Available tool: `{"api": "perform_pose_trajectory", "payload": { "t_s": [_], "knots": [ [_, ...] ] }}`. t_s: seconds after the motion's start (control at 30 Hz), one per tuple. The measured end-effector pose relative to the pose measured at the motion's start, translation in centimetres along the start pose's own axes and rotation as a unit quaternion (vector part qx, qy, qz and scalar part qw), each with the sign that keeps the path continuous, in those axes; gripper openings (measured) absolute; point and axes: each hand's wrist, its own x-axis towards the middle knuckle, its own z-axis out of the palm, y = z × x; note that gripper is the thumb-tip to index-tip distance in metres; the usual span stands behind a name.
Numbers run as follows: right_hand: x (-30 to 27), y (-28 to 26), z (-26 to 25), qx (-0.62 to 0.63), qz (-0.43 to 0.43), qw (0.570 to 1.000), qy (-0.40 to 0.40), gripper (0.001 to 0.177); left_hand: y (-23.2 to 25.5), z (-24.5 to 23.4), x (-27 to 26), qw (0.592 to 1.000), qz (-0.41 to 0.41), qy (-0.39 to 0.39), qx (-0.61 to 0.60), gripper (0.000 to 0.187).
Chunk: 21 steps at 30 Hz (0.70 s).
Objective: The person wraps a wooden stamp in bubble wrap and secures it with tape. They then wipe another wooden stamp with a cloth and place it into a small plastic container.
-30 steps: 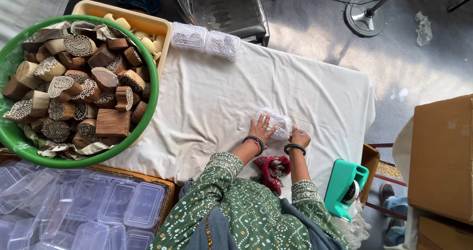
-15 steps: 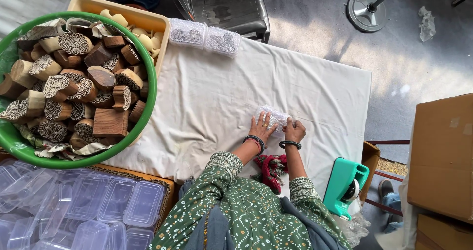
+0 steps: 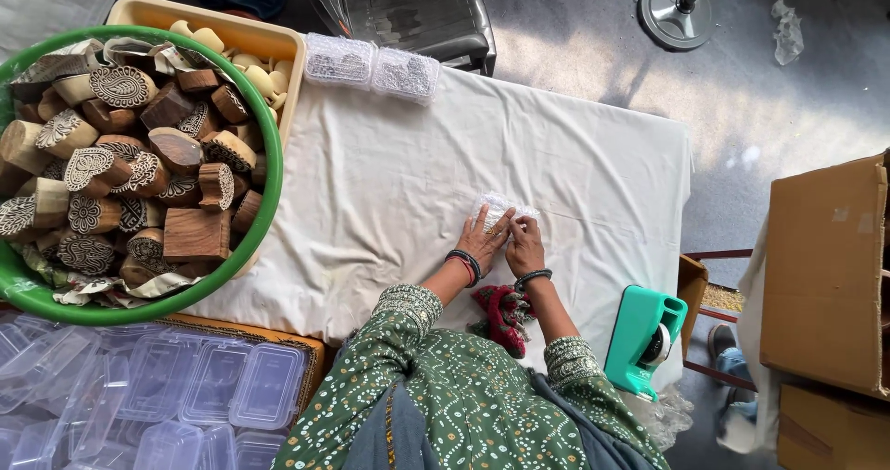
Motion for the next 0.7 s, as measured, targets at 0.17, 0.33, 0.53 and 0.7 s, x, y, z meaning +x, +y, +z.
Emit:
{"api": "perform_pose_trajectory", "payload": {
  "t_s": [0.17, 0.33, 0.53, 0.7],
  "knots": [
    [0.3, -1.6, -1.6, -0.032, -0.011, 0.999, -0.013, 0.055, -0.7, 3.8, 2.0, 0.999, 0.013, 0.014, 0.032, 0.083],
    [-0.4, 4.9, -1.6, 0.379, 0.211, 0.895, 0.104, 0.028, -0.1, 3.1, 2.3, 1.000, 0.000, -0.015, 0.024, 0.075],
    [-3.0, 5.7, -0.2, 0.161, 0.215, 0.949, 0.167, 0.029, 0.2, -1.4, 0.4, 0.996, -0.002, -0.091, 0.017, 0.091],
    [-2.7, 3.1, 1.9, -0.130, 0.021, 0.990, 0.046, 0.057, -0.2, -0.7, 0.2, 0.998, -0.005, -0.066, 0.013, 0.094]
  ]
}}
